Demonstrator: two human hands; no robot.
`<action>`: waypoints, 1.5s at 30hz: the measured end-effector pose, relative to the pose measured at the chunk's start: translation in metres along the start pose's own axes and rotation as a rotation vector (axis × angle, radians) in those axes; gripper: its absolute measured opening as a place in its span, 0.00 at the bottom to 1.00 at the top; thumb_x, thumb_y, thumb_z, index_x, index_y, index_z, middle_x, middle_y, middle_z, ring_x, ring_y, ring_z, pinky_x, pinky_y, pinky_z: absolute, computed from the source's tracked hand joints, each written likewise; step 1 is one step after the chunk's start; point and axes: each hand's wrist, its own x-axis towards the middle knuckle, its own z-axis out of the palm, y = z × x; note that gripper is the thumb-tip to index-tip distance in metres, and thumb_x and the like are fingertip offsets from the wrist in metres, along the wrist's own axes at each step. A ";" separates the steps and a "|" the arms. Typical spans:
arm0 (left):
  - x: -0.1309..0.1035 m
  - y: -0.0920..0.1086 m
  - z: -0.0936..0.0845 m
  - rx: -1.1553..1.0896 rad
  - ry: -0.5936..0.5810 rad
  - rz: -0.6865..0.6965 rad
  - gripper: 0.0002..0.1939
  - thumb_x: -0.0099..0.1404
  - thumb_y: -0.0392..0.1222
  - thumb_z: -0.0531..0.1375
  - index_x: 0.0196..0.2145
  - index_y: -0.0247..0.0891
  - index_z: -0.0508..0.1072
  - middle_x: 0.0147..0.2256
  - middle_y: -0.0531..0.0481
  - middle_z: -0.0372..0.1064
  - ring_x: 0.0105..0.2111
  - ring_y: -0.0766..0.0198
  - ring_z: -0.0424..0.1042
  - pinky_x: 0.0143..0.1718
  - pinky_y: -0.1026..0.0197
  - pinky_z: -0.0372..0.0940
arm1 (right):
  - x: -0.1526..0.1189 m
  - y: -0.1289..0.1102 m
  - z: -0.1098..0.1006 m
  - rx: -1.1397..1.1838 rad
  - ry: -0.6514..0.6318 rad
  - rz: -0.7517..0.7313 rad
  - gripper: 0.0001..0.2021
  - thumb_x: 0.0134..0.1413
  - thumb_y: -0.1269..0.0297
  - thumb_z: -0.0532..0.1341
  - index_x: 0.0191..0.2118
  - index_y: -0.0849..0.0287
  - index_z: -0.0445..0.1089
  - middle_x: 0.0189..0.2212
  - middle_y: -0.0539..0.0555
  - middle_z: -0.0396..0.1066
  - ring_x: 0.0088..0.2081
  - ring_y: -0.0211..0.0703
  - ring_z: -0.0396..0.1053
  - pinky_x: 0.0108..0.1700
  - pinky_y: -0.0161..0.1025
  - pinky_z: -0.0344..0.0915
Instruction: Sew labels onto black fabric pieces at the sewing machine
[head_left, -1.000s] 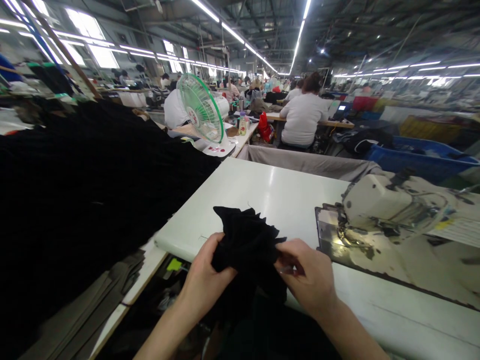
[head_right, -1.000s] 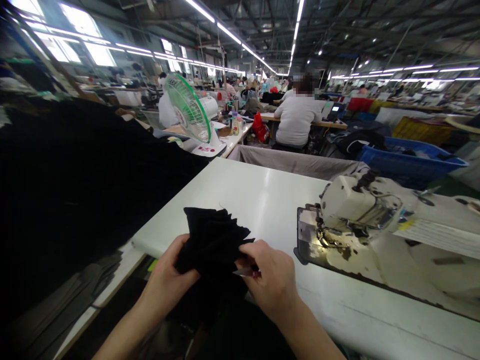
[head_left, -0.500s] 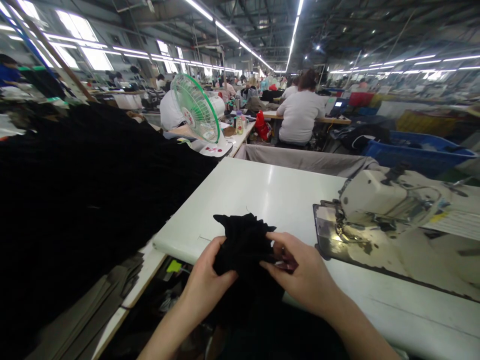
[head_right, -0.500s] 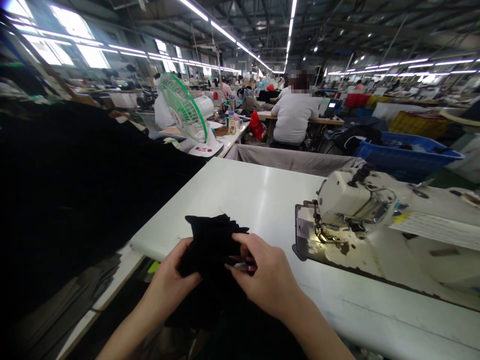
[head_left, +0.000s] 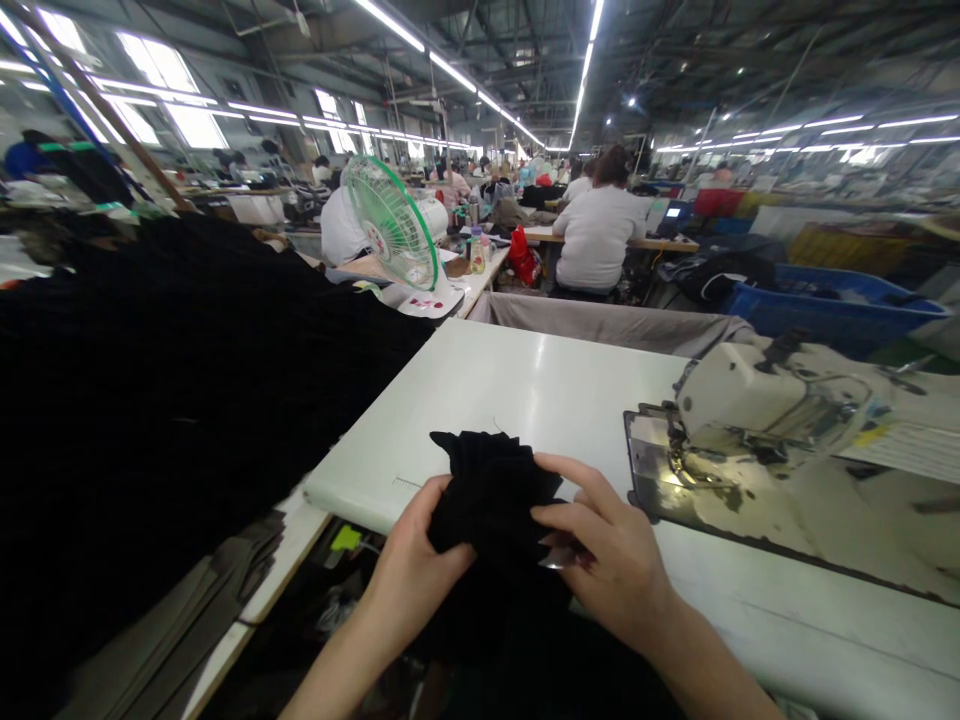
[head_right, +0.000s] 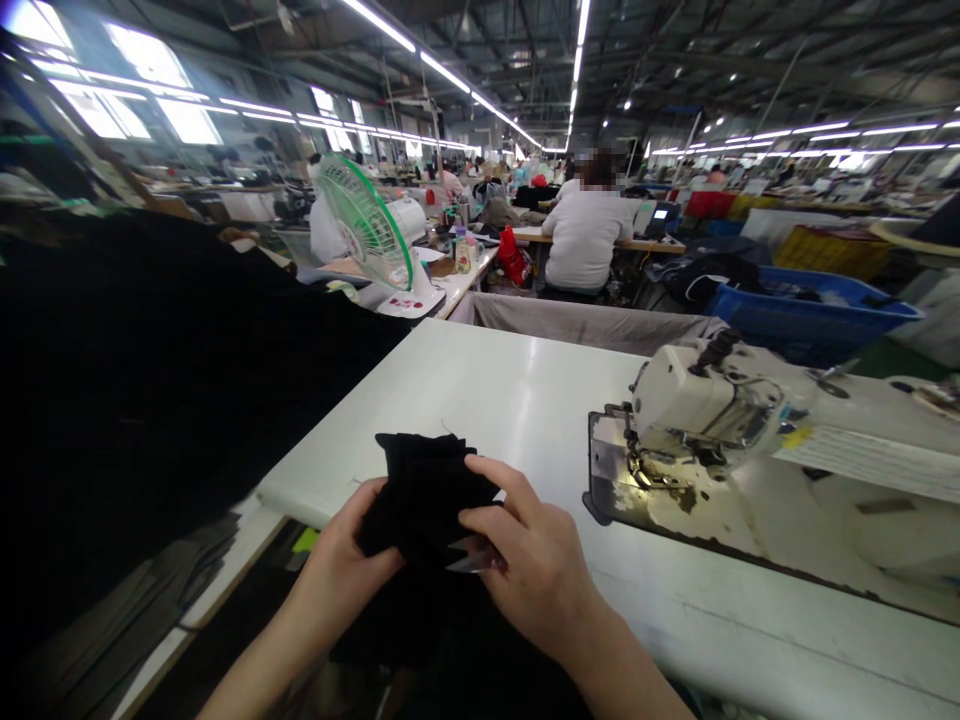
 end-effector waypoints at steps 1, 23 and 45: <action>0.000 -0.001 0.000 0.012 0.002 0.005 0.21 0.52 0.33 0.59 0.46 0.42 0.70 0.40 0.54 0.73 0.40 0.58 0.73 0.40 0.60 0.66 | 0.000 0.000 0.000 0.004 0.001 0.004 0.17 0.48 0.83 0.55 0.41 0.57 0.69 0.60 0.62 0.65 0.25 0.31 0.69 0.26 0.34 0.68; -0.004 -0.012 -0.014 0.191 0.007 0.258 0.22 0.54 0.31 0.55 0.47 0.42 0.69 0.45 0.48 0.70 0.46 0.55 0.71 0.47 0.56 0.67 | -0.015 -0.002 0.008 0.218 -0.093 0.127 0.21 0.50 0.79 0.57 0.49 0.52 0.63 0.43 0.53 0.75 0.35 0.40 0.76 0.30 0.33 0.72; -0.001 0.001 -0.027 -0.274 -0.257 -0.120 0.20 0.59 0.41 0.63 0.50 0.39 0.69 0.36 0.52 0.74 0.37 0.58 0.74 0.39 0.59 0.68 | -0.003 -0.003 -0.003 0.369 -0.483 0.471 0.58 0.37 0.62 0.77 0.72 0.43 0.44 0.56 0.58 0.70 0.37 0.47 0.76 0.41 0.47 0.75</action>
